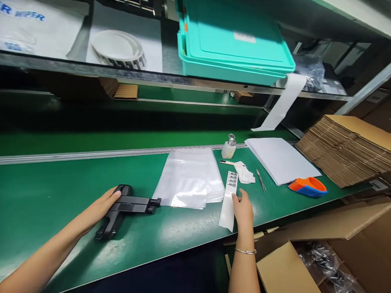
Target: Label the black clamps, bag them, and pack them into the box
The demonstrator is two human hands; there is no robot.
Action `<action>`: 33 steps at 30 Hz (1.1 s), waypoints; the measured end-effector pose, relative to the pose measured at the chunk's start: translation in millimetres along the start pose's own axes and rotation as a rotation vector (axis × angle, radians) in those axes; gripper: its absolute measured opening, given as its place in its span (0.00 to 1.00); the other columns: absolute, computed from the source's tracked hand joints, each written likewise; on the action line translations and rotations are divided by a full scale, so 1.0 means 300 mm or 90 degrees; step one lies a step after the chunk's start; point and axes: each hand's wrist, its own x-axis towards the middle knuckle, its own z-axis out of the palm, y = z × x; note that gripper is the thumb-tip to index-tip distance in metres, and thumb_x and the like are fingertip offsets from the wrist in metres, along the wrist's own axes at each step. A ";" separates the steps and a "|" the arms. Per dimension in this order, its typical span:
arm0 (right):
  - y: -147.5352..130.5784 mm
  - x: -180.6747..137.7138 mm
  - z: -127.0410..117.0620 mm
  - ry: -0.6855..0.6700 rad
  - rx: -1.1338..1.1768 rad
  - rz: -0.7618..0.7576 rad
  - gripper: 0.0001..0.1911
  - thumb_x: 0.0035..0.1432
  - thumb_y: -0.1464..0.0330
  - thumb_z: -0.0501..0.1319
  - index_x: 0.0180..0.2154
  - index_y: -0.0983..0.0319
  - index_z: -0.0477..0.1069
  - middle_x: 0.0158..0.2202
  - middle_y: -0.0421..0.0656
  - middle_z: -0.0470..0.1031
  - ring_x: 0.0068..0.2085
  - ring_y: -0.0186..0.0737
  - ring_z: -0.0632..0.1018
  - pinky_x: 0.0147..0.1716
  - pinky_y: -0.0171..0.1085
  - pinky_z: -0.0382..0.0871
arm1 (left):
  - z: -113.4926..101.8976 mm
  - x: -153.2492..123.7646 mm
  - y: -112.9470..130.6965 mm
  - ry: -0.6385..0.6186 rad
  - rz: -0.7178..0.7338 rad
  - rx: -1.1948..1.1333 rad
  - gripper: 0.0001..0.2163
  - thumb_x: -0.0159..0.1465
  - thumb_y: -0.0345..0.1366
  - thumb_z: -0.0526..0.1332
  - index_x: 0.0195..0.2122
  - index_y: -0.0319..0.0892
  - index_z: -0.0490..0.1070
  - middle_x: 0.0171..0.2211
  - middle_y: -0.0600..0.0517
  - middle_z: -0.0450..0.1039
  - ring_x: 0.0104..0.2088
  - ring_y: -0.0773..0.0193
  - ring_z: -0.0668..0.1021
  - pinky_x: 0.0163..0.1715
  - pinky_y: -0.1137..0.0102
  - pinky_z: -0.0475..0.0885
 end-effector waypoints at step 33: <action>-0.066 -0.143 -0.013 0.250 0.210 -0.389 0.06 0.59 0.64 0.61 0.33 0.56 0.77 0.39 0.46 0.75 0.44 0.49 0.74 0.53 0.54 0.64 | 0.785 -0.030 0.582 -0.452 0.207 -0.312 0.16 0.56 0.45 0.67 0.39 0.37 0.74 0.30 0.49 0.77 0.31 0.62 0.76 0.33 0.69 0.68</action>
